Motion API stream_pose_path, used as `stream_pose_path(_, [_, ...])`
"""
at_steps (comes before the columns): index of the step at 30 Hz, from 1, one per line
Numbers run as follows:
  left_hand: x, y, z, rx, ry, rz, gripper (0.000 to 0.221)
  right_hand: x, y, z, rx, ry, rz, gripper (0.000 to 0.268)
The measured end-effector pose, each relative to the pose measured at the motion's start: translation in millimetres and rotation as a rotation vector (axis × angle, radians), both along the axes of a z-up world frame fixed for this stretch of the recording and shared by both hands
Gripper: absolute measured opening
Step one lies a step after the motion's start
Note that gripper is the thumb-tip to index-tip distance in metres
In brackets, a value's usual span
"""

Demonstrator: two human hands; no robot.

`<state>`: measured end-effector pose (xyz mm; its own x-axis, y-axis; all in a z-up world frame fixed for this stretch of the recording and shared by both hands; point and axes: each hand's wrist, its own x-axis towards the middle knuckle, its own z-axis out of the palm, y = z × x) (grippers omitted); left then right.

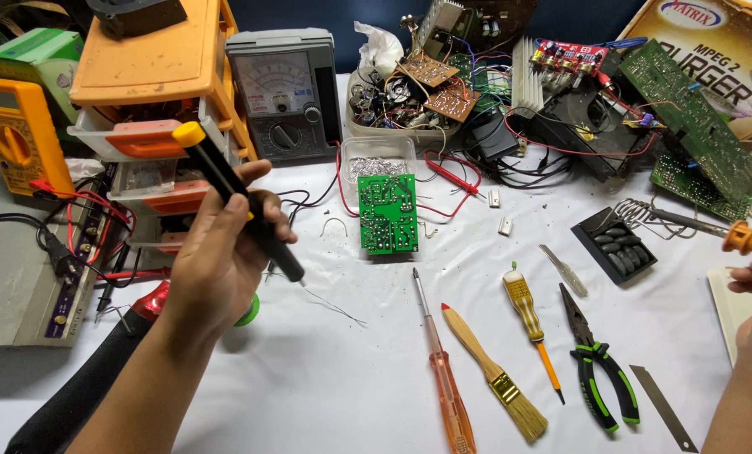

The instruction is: Desoldering components from a printed circuit board using a soldering iron and solder sucker at a repair bench.

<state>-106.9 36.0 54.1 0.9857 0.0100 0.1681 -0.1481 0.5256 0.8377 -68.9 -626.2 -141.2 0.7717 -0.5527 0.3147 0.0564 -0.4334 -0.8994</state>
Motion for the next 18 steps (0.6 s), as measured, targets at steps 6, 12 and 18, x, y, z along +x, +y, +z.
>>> stream_pose_path(6, [12,-5,-9,-0.078,-0.035,-0.098,0.033,1,-16,-19,0.017,-0.093,0.014,0.038])
stream_pose_path(12, [14,-10,6,-0.075,-0.007,-0.121,0.058,1,-15,-27,0.033,-0.233,0.081,0.039])
stream_pose_path(18, [15,-13,19,-0.131,0.016,-0.066,0.061,6,112,59,0.203,-0.285,0.108,0.036])
